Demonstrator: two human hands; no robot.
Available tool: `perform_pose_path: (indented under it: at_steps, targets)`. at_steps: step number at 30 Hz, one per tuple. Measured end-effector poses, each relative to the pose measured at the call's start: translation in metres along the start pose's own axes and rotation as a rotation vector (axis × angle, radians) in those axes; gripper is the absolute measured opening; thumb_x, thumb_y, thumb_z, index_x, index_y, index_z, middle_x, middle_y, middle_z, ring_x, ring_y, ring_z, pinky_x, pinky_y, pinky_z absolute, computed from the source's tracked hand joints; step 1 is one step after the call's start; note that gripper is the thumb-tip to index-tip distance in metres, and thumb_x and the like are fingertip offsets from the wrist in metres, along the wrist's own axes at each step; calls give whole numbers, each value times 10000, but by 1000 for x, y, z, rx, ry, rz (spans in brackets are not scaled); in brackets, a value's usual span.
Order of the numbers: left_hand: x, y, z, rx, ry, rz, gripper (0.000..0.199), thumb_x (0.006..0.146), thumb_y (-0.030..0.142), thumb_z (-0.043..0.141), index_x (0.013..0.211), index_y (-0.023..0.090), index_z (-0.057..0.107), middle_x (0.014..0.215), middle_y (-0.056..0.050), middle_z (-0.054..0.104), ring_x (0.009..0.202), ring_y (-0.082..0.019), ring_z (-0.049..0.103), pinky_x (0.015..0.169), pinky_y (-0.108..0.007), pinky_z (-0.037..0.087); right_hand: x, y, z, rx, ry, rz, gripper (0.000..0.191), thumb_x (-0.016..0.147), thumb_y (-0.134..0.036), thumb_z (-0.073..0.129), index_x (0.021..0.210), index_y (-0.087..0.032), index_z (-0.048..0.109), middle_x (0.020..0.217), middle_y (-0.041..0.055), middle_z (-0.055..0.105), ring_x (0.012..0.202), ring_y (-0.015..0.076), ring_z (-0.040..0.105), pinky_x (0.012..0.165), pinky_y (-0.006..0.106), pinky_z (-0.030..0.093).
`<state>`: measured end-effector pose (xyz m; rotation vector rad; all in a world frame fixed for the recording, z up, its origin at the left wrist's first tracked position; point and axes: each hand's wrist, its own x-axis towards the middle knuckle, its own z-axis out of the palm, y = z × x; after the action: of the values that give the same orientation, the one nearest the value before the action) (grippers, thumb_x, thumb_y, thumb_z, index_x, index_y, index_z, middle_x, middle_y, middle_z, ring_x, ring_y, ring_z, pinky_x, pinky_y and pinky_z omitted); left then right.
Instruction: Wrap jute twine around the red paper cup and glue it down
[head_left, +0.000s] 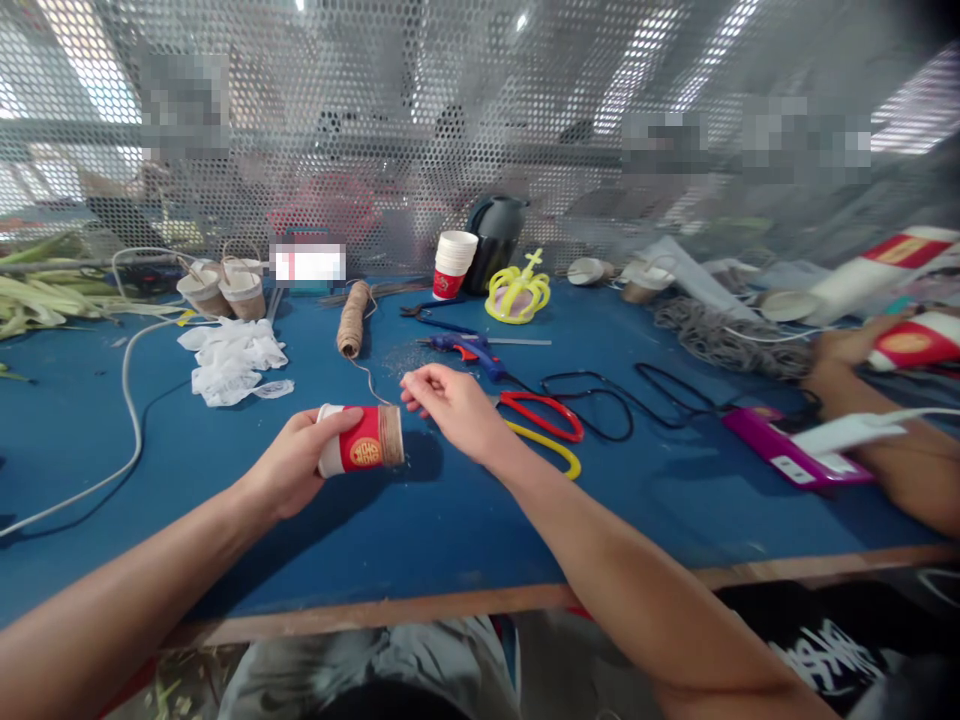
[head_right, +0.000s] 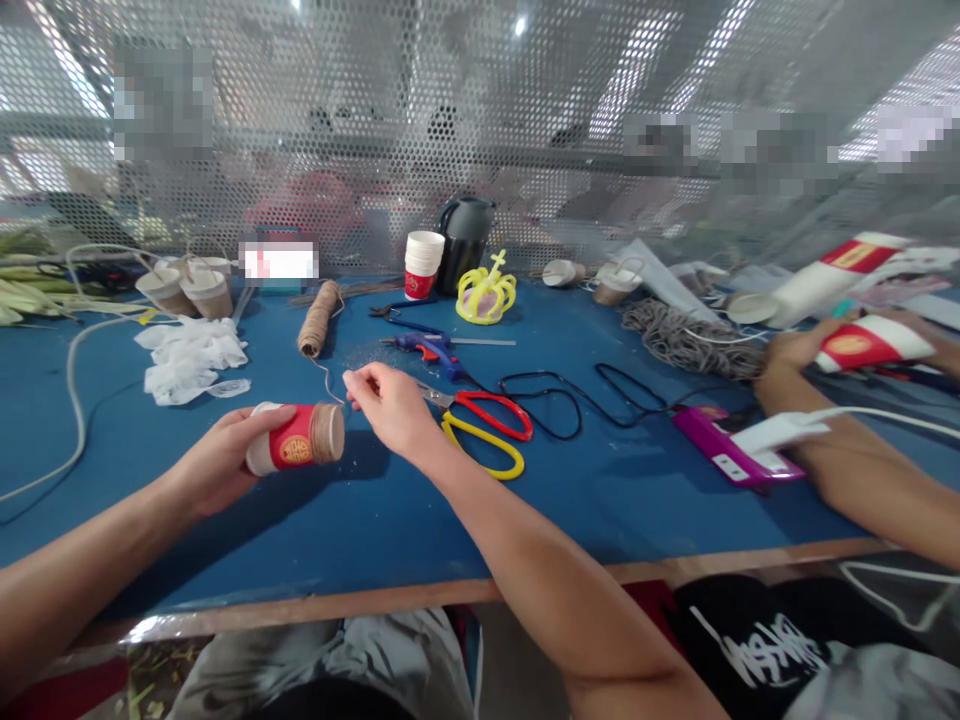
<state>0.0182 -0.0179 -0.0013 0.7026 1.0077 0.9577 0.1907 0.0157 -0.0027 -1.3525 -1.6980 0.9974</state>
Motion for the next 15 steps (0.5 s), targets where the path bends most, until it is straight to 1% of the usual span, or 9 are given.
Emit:
perform_pose_path:
  at_steps: [3, 6, 8, 11, 15]
  targets:
    - [5, 3, -1, -54, 66, -11, 163, 678, 230, 654, 698, 68, 651, 562, -34, 623, 450, -82, 527, 423, -168, 408, -8, -8, 1, -24, -38, -109, 204, 792, -364, 510, 743, -167, 514, 697, 33, 592, 624, 131, 557, 599, 278, 451]
    - [7, 4, -2, -89, 101, -37, 161, 748, 208, 580, 725, 67, 653, 571, -52, 631, 449, -96, 544, 418, -178, 418, -18, -15, 6, -56, -84, -180, 181, 735, -315, 584, 804, -166, 510, 739, 27, 589, 654, 126, 556, 619, 270, 461]
    - [8, 3, -2, -104, 108, -38, 174, 771, 196, 550, 757, 59, 655, 594, -67, 642, 455, -100, 554, 431, -184, 434, -21, -17, 9, -79, -87, -184, 194, 714, -281, 600, 837, -167, 502, 759, 29, 596, 662, 126, 562, 621, 270, 468]
    - [8, 2, -2, -107, 114, -17, 171, 770, 193, 557, 780, 54, 655, 623, -73, 650, 476, -105, 568, 450, -187, 452, -23, -15, 13, -125, -68, -174, 192, 708, -264, 596, 852, -170, 511, 763, 32, 609, 663, 131, 570, 629, 279, 475]
    - [8, 0, -1, -84, 122, 19, 155, 748, 198, 588, 729, 56, 647, 609, -68, 645, 480, -102, 568, 441, -176, 449, -22, -11, 16, -198, -15, -169, 180, 691, -262, 600, 825, -179, 513, 738, 29, 617, 649, 139, 580, 630, 289, 475]
